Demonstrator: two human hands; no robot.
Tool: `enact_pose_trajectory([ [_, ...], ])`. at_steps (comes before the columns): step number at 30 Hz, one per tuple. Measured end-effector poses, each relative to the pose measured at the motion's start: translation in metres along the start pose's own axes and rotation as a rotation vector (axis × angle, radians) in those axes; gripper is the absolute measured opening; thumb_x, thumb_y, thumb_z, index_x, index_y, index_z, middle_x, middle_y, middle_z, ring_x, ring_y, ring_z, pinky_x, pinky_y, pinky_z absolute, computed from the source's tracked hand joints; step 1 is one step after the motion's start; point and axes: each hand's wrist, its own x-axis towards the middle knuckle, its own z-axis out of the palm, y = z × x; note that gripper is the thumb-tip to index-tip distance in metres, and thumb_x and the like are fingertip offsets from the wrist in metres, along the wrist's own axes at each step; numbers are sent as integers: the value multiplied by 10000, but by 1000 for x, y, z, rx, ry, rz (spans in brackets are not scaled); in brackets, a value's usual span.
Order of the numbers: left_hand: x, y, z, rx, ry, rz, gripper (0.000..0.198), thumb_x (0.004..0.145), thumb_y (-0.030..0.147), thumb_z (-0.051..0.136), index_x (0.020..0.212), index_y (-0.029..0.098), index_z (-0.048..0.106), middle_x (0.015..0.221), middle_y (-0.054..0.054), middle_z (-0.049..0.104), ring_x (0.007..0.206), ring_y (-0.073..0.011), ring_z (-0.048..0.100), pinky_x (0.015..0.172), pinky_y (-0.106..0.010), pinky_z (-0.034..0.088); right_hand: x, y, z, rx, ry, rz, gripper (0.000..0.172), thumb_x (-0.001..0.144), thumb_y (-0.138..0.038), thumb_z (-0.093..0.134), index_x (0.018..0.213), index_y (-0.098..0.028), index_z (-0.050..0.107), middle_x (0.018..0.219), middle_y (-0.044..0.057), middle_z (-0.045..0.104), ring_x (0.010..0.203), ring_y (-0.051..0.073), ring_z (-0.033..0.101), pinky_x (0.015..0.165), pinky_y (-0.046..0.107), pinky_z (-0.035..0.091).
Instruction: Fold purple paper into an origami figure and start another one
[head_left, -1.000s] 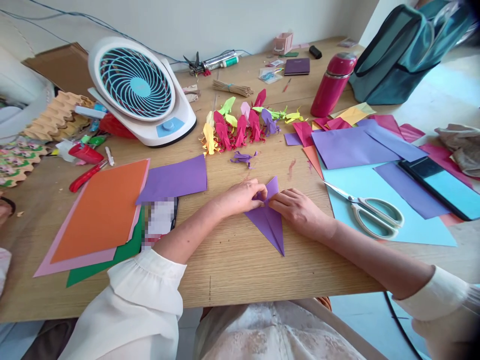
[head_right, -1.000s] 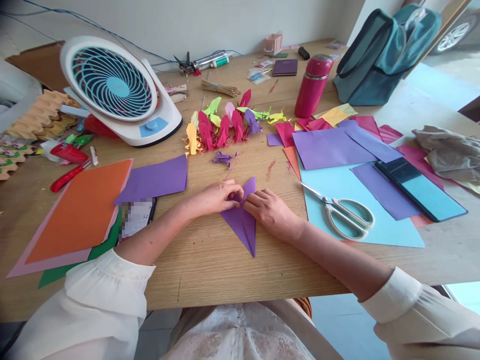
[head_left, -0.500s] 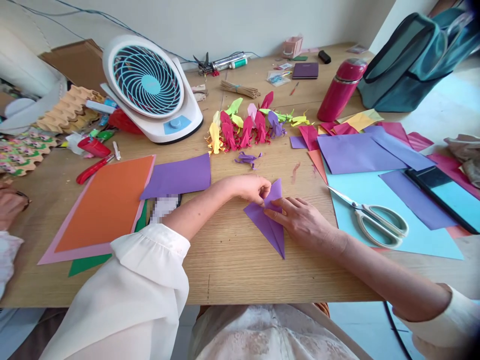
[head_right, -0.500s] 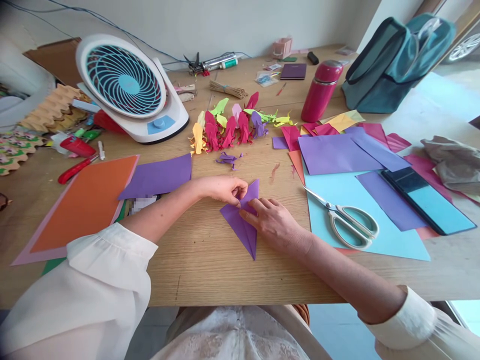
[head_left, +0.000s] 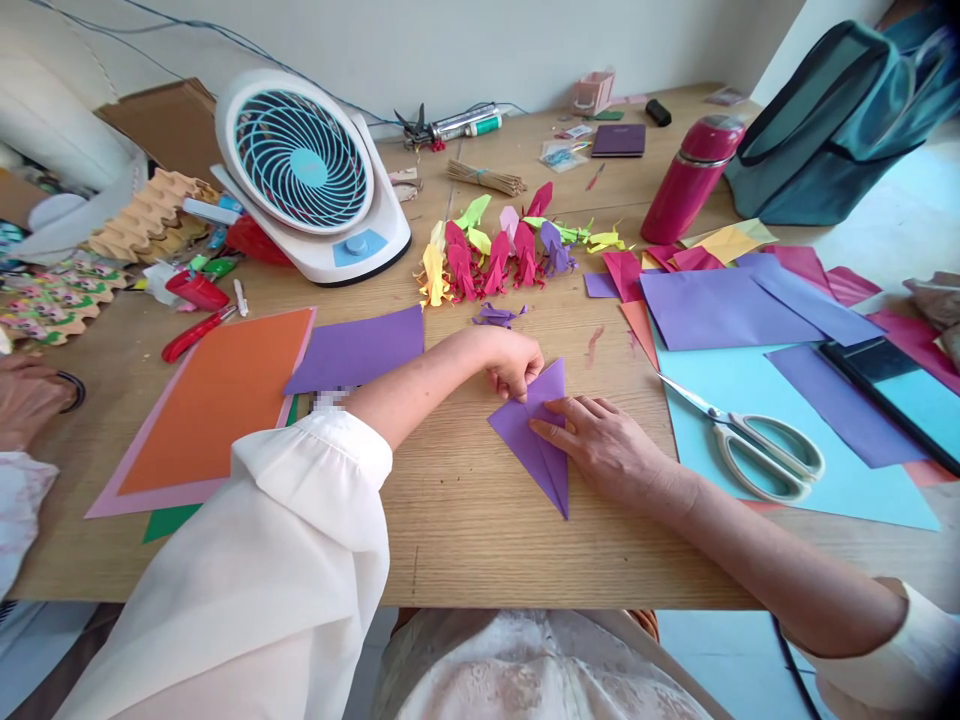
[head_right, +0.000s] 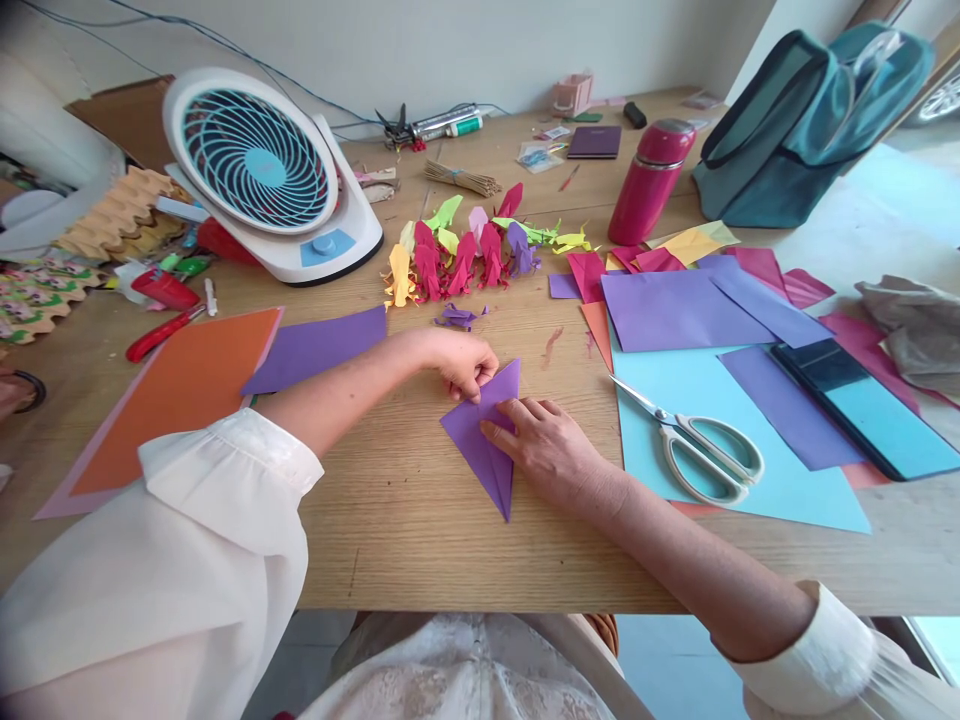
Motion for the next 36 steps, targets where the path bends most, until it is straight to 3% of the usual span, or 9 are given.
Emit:
enact_pose_trajectory([
  [8,1,2,-5,-14,-58,-3,213,663,168,736,723,188,532,595,27,640,691,-175,687,695,-270,518,4,-5,-1,-48,-32,55,414,877,-152,548,1285,-176,611,1071,143,604,863,249,526,750,367,374],
  [18,15,-6,-5,-61,-59,-25,278,620,201,811,697,185,544,603,1,664,761,-220,704,731,-327,540,-4,-11,-3,-46,-55,27,472,874,-118,533,1343,-162,574,1331,203,545,1033,302,553,852,418,442],
  [25,12,-1,-5,-58,-39,-53,232,600,222,813,684,191,599,560,-6,650,760,-228,684,730,-329,522,-16,-17,-4,-33,-11,-30,489,870,-63,489,1351,-115,555,1374,216,538,1223,329,510,940,447,455],
  [31,8,3,-5,-53,-29,-72,235,582,227,816,660,188,598,521,10,627,654,-178,644,668,-293,501,-27,-28,-15,2,-31,-42,460,863,-29,478,1309,-85,575,1357,200,563,1207,292,541,947,423,477],
  [36,12,1,-4,-96,-35,-74,272,570,236,822,615,183,559,513,14,604,689,-190,646,689,-316,509,-38,-38,-20,22,-18,-38,400,898,-46,449,1266,-79,603,1345,197,576,1187,287,553,958,433,488],
])
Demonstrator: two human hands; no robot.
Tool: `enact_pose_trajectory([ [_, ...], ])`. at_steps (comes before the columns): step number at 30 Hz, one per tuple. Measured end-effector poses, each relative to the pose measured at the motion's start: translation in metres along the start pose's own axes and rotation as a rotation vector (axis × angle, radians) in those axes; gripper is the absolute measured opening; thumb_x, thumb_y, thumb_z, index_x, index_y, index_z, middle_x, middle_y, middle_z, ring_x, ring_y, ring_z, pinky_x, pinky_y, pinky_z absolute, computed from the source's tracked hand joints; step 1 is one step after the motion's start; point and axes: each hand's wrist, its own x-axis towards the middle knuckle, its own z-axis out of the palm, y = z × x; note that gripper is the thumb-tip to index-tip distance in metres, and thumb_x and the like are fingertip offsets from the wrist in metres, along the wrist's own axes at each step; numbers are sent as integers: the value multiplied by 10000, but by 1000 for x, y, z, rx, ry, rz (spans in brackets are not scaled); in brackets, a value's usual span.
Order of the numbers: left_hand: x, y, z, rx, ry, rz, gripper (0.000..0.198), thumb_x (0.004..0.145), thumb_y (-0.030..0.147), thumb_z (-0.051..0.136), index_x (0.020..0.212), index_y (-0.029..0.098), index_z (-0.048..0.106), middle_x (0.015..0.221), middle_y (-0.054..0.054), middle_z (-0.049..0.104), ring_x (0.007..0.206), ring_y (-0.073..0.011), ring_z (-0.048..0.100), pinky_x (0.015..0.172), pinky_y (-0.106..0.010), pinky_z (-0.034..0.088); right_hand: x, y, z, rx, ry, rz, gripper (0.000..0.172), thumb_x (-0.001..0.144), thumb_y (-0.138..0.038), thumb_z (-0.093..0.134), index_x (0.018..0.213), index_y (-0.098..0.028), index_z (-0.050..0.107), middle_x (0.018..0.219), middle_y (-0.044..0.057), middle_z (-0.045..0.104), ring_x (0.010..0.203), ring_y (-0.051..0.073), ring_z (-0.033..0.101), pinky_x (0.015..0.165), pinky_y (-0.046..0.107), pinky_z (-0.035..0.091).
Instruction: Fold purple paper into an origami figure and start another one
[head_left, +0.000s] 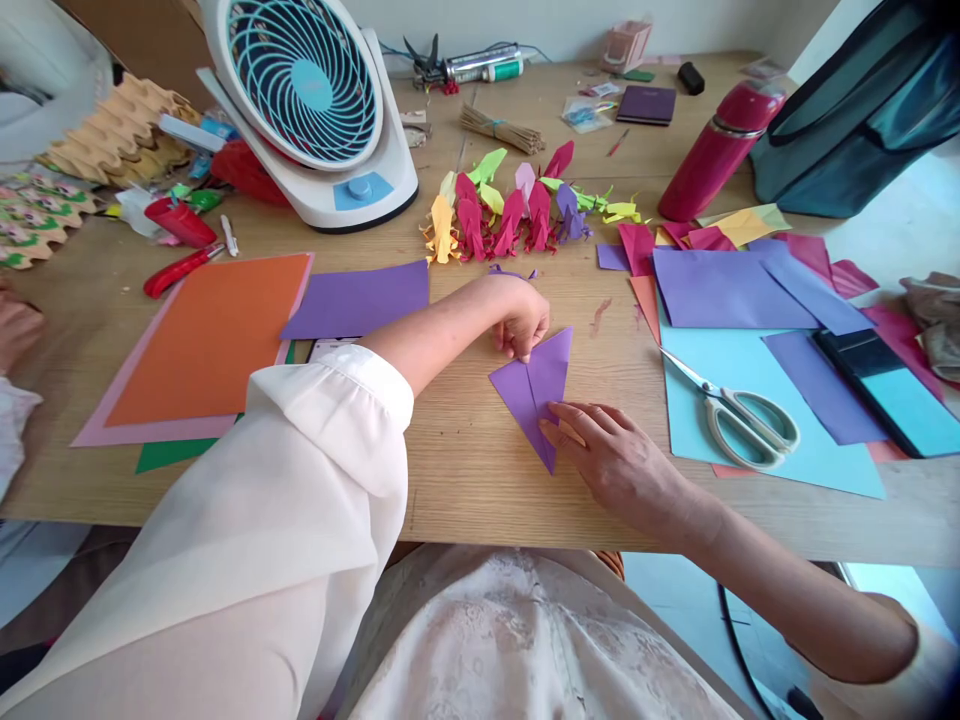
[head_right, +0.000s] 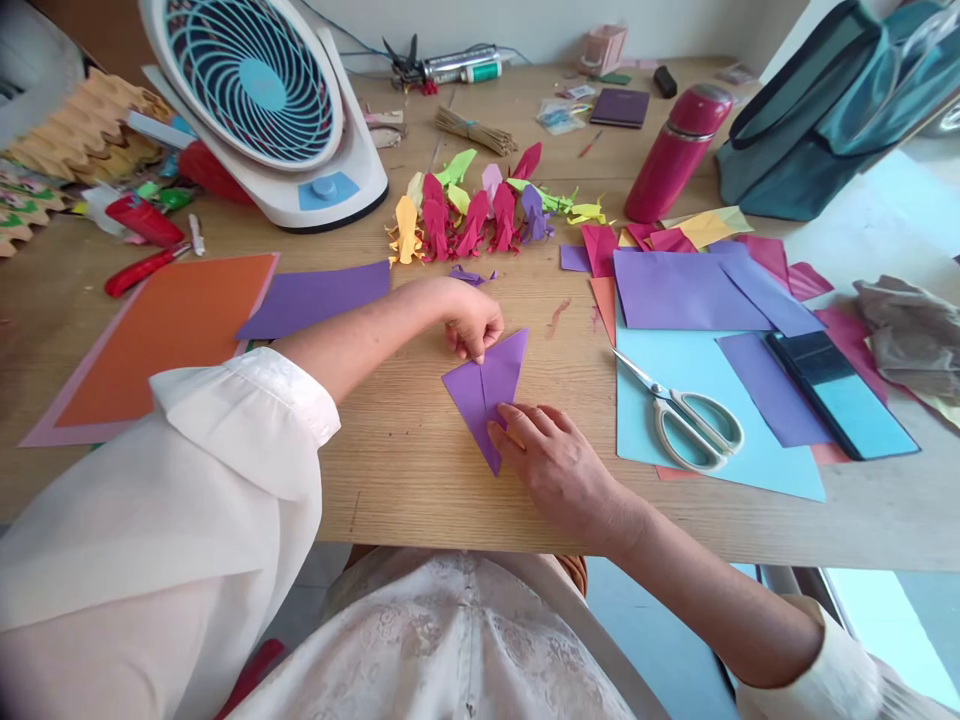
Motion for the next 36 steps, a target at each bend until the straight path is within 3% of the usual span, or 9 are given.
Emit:
enact_pose_trajectory([
  [5,2,-1,0,-25,3,8,280,563,197,817,574,174,539,560,-22,613,810,-248,658,757,-368,512,-10,-13,-3,23,35,-20,369,925,-55,429,1230,-91,633,1296,185,612,1149,272,584,954,431,506],
  [12,3,-3,-1,-2,42,-8,231,549,255,841,646,180,645,622,-20,628,849,-253,643,780,-378,503,-25,-33,-11,60,-11,-13,460,865,-2,428,1286,-58,604,1293,193,614,1144,278,587,976,454,516],
  [18,7,-6,-3,10,56,4,322,491,342,893,648,186,660,540,4,600,696,-201,624,710,-351,511,-31,-41,-2,99,44,22,463,881,10,379,1278,-48,610,1282,193,620,1144,285,583,953,454,540],
  [28,4,-20,-5,-129,-3,81,220,585,224,806,637,184,596,578,9,619,711,-185,648,751,-364,555,-37,-45,5,116,144,16,400,930,-15,433,1297,-41,591,1348,214,595,1195,311,580,956,489,550],
  [36,-15,-28,1,-216,18,167,218,610,229,668,812,194,593,815,-2,649,804,-161,650,780,-298,543,-37,-46,6,103,158,11,377,945,-29,432,1275,-48,612,1356,217,600,1208,318,584,944,492,562],
])
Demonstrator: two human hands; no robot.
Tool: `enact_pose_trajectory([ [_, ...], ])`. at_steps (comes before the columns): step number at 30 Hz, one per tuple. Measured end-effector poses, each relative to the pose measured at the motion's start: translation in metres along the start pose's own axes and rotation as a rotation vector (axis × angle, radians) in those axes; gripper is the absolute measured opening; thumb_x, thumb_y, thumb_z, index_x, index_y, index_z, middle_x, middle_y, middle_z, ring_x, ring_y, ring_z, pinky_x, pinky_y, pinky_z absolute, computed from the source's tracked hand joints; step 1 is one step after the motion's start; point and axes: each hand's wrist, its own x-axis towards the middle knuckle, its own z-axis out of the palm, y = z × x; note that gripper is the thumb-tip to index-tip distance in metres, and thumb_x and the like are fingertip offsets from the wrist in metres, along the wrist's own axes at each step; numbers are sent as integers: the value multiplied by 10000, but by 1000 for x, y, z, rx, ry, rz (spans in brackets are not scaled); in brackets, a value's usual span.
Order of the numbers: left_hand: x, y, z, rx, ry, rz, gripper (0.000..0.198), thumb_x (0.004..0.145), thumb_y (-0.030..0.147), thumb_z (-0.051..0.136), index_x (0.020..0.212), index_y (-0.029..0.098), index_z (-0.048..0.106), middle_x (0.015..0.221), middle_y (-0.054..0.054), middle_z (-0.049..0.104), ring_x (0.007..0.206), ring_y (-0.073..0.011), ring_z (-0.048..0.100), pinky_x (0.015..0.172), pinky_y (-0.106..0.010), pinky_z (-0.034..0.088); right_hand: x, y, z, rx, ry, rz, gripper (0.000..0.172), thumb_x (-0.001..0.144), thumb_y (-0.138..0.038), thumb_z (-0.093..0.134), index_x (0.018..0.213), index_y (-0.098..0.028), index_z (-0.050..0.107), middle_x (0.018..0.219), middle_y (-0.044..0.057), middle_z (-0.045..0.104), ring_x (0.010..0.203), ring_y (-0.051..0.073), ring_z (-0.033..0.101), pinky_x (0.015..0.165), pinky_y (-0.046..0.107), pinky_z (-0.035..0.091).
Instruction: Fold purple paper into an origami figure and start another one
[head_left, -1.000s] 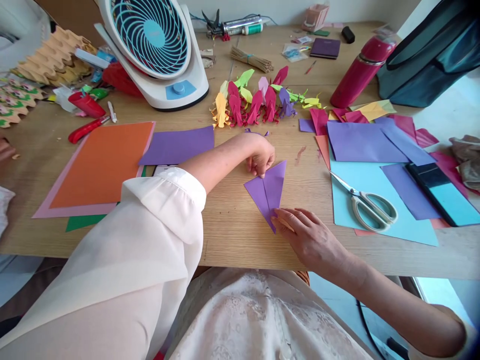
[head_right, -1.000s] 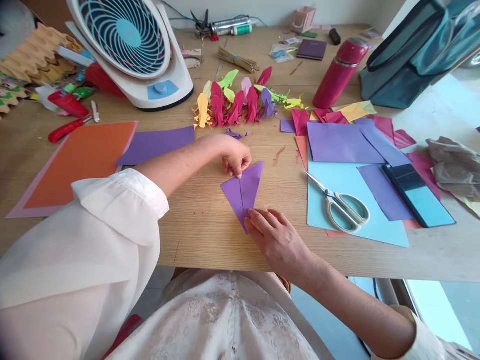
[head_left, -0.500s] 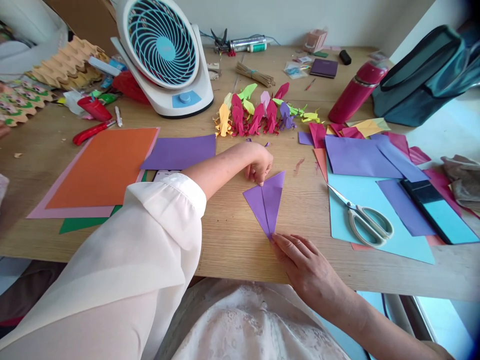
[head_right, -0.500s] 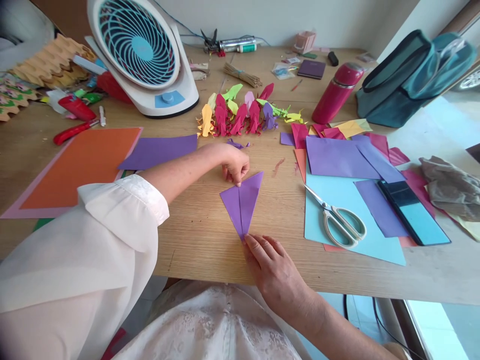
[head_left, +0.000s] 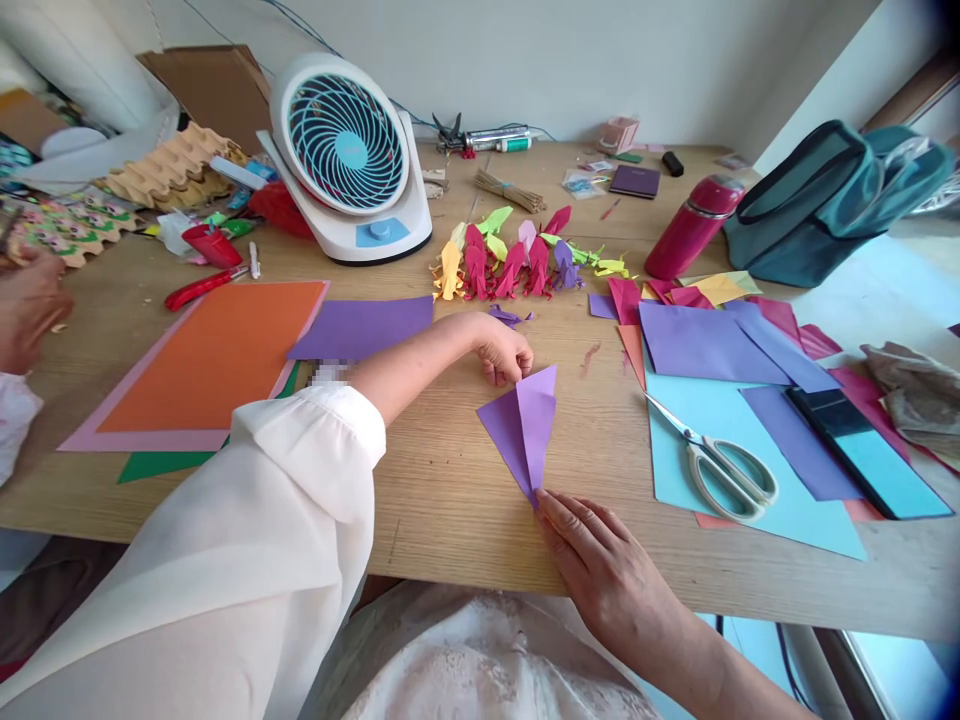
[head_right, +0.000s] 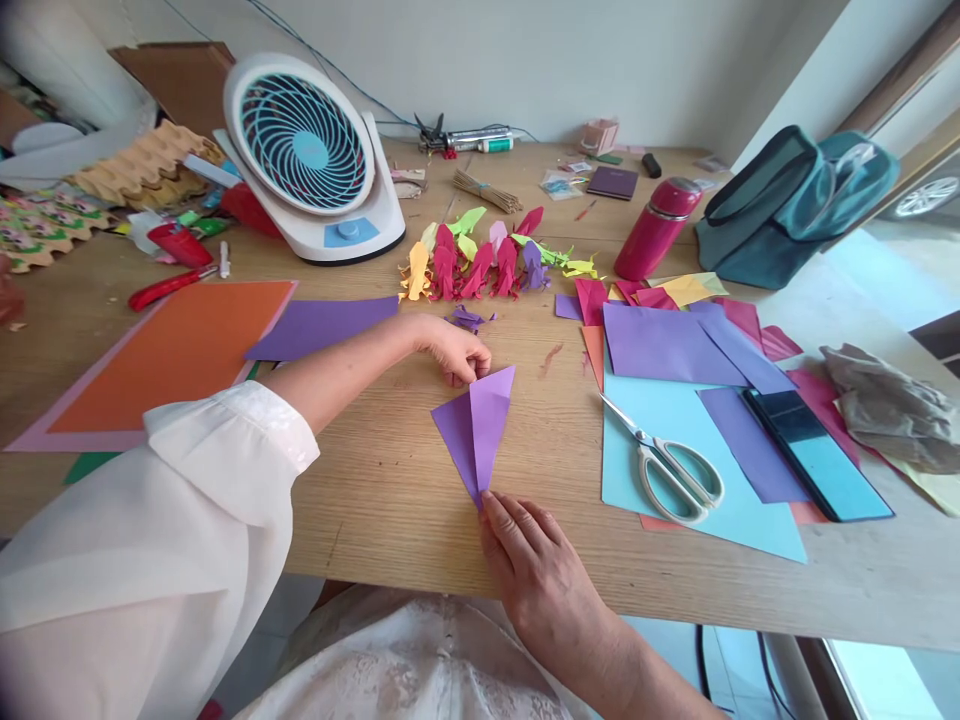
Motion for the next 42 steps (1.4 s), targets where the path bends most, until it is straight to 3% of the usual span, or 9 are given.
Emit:
enact_pose_trajectory([
  [7,-12,0,7,-27,12,-17,302,674,335,605,939,189,608,969,-54,679,922,-180,643,803,-269,512,0,-1,1,-28,-8,-14,369,923,-6,448,1251,7,617,1350,244,595,1202,340,578,927,479,570],
  [12,-18,4,23,356,164,26,540,690,552,681,1076,189,581,1102,-82,679,939,-203,613,772,-265,451,-2,-1,1,-37,-15,-27,378,917,-15,450,1257,13,613,1363,253,582,1221,349,569,927,466,569],
  [17,-15,10,37,511,299,13,538,662,448,768,1088,179,579,1165,-91,654,982,-213,587,738,-249,406,-3,0,3,-44,-20,-21,399,914,-12,423,1271,-9,603,1375,251,572,1229,349,565,920,467,563],
  [23,0,4,28,378,345,4,211,652,200,761,828,189,645,903,-15,707,771,-164,597,642,-241,371,-3,0,-1,20,20,-52,337,910,-8,450,1203,-8,616,1349,262,586,1225,354,565,901,457,548],
  [27,0,-5,28,304,431,47,159,645,120,736,742,199,637,770,22,698,688,-143,584,616,-229,370,-1,7,-14,235,27,-16,254,932,-39,446,1074,-121,640,1167,162,691,1013,251,658,803,385,548],
  [31,-6,-15,47,226,651,121,169,752,61,620,858,192,628,811,4,687,727,-152,600,640,-231,404,17,30,-21,361,63,247,233,976,-113,413,1070,-194,610,983,86,694,856,199,670,694,322,533],
  [35,-8,-24,80,150,958,199,198,864,25,460,902,177,581,950,-46,656,876,-167,607,788,-267,456,53,75,-11,248,34,446,263,945,-115,463,1161,-197,588,1106,90,682,865,205,687,721,327,554],
  [39,-6,-34,106,86,1161,265,187,875,9,463,900,161,569,985,-73,615,971,-184,587,870,-301,461,89,123,4,-51,-4,256,544,867,9,436,1368,-183,523,1408,143,560,1230,318,560,971,475,500],
  [42,-3,-42,112,17,1221,404,171,898,43,489,915,180,590,933,-36,611,884,-160,593,817,-279,472,106,146,10,-28,-75,60,534,901,-8,410,1395,-181,513,1474,131,515,1344,312,473,1020,484,477],
])
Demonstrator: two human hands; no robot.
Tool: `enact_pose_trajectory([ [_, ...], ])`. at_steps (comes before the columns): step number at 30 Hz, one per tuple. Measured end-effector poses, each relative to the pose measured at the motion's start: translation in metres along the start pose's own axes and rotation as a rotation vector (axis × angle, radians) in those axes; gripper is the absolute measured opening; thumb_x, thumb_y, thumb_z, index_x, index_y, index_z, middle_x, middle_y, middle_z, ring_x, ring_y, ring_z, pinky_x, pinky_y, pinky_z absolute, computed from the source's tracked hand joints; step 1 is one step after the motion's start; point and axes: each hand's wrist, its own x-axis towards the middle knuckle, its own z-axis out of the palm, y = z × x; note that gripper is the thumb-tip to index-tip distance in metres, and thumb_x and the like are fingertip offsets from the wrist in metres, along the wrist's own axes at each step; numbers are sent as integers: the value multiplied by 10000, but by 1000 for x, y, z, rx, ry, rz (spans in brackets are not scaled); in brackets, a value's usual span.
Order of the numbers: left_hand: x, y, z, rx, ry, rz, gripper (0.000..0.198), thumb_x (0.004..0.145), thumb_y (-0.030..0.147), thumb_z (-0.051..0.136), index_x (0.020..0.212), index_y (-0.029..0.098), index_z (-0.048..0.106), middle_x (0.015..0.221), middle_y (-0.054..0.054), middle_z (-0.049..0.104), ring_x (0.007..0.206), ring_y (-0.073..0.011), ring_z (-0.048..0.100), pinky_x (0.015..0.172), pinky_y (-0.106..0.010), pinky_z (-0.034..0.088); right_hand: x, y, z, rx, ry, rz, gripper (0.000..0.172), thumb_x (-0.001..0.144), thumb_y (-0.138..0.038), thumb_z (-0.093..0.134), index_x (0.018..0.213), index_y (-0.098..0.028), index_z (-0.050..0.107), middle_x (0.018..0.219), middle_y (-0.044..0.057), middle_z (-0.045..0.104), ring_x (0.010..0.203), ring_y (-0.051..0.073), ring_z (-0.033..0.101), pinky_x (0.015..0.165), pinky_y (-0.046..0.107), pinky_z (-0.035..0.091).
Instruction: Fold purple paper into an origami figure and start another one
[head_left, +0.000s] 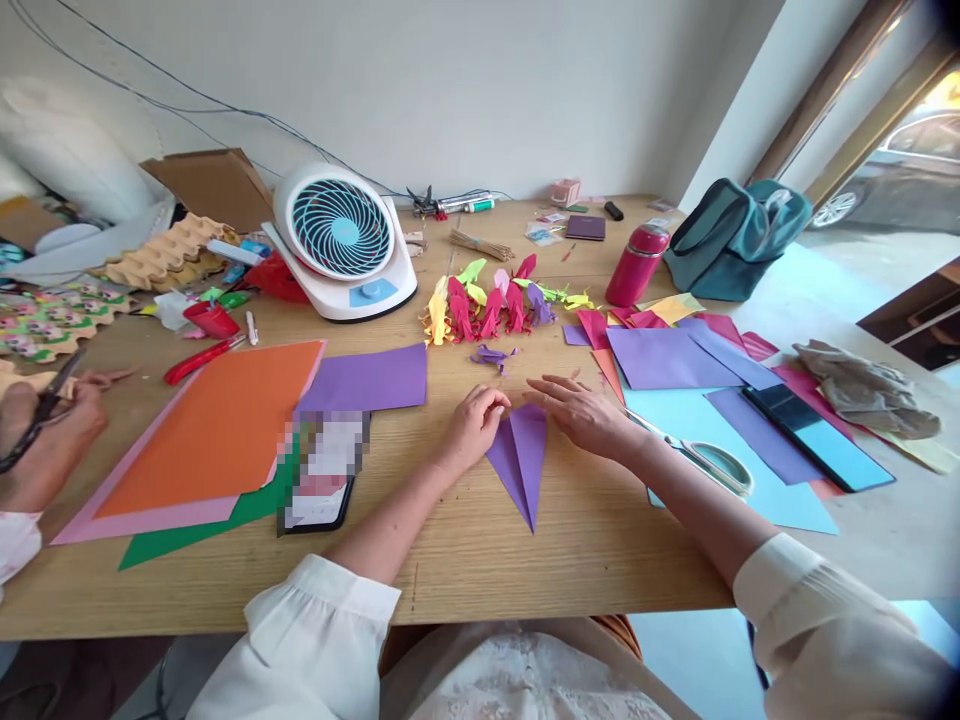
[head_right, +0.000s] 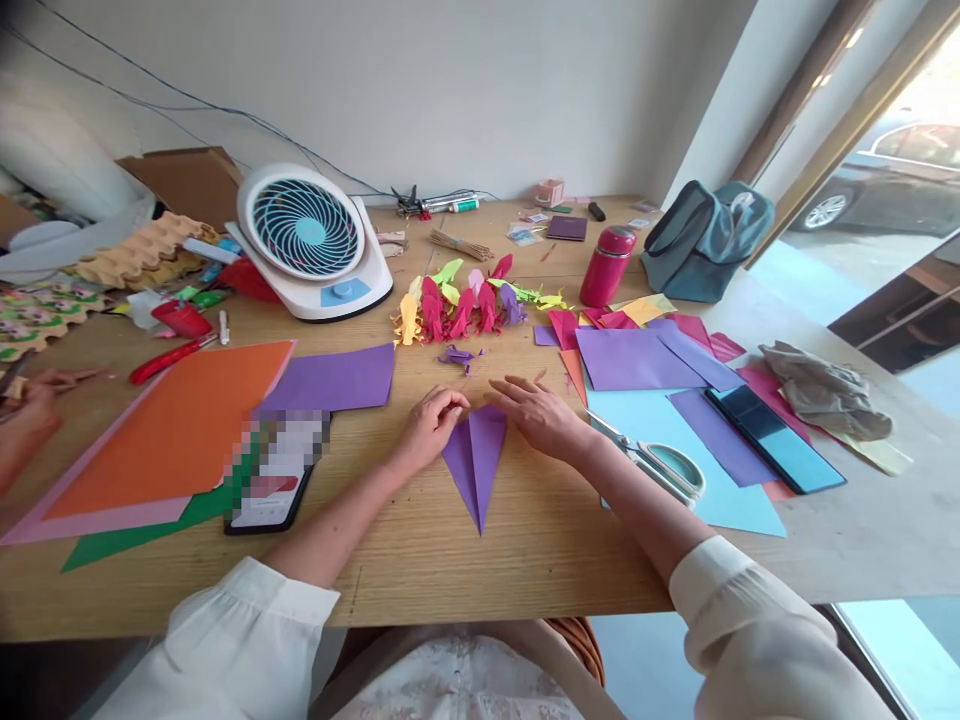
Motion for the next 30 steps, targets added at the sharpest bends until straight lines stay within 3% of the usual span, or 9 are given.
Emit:
enact_pose_trajectory([
  [4,-1,-7,0,-119,21,56,150,918,79,502,930,186,606,911,-28,624,873,-162,604,813,-284,474,8,5,4,109,12,-94,431,964,-92,404,1357,-193,547,1245,127,653,1113,253,610,950,421,509],
  [7,-1,-8,-2,-134,16,44,156,934,89,480,945,186,601,938,-35,636,910,-165,613,855,-298,479,4,-4,6,192,40,-86,399,969,-121,405,1322,-210,568,1112,122,651,989,243,619,855,387,517],
  [11,-4,-5,-3,-138,1,34,109,960,167,493,975,195,598,950,-37,641,920,-172,618,861,-307,491,-2,-20,9,353,58,83,299,942,-228,533,1236,-211,587,1003,90,625,914,225,619,820,353,502],
  [14,-6,-2,-2,-92,-33,64,99,952,169,507,1006,192,586,981,-51,629,945,-185,611,877,-321,499,-3,-30,11,355,18,185,186,876,-328,653,1006,-201,615,929,68,603,847,217,599,795,353,483],
  [20,-8,4,-1,77,-107,174,158,957,153,480,1084,202,561,1075,-79,623,1065,-233,578,966,-391,477,-3,-43,4,566,-76,282,73,852,-256,632,847,-208,578,882,18,597,740,149,555,682,283,434],
  [25,-7,4,-5,-68,70,107,161,993,209,447,1115,205,551,1072,-85,632,1040,-206,608,930,-350,498,-3,-38,-2,945,-72,469,167,878,-352,600,822,-203,549,671,-17,611,612,136,562,583,264,408],
  [30,-6,5,-17,-206,239,-8,183,1013,286,429,1087,204,575,1053,-80,664,1012,-181,635,889,-307,502,-2,-26,1,1312,149,713,407,764,-510,721,947,-199,533,596,-62,580,473,99,533,481,226,368],
])
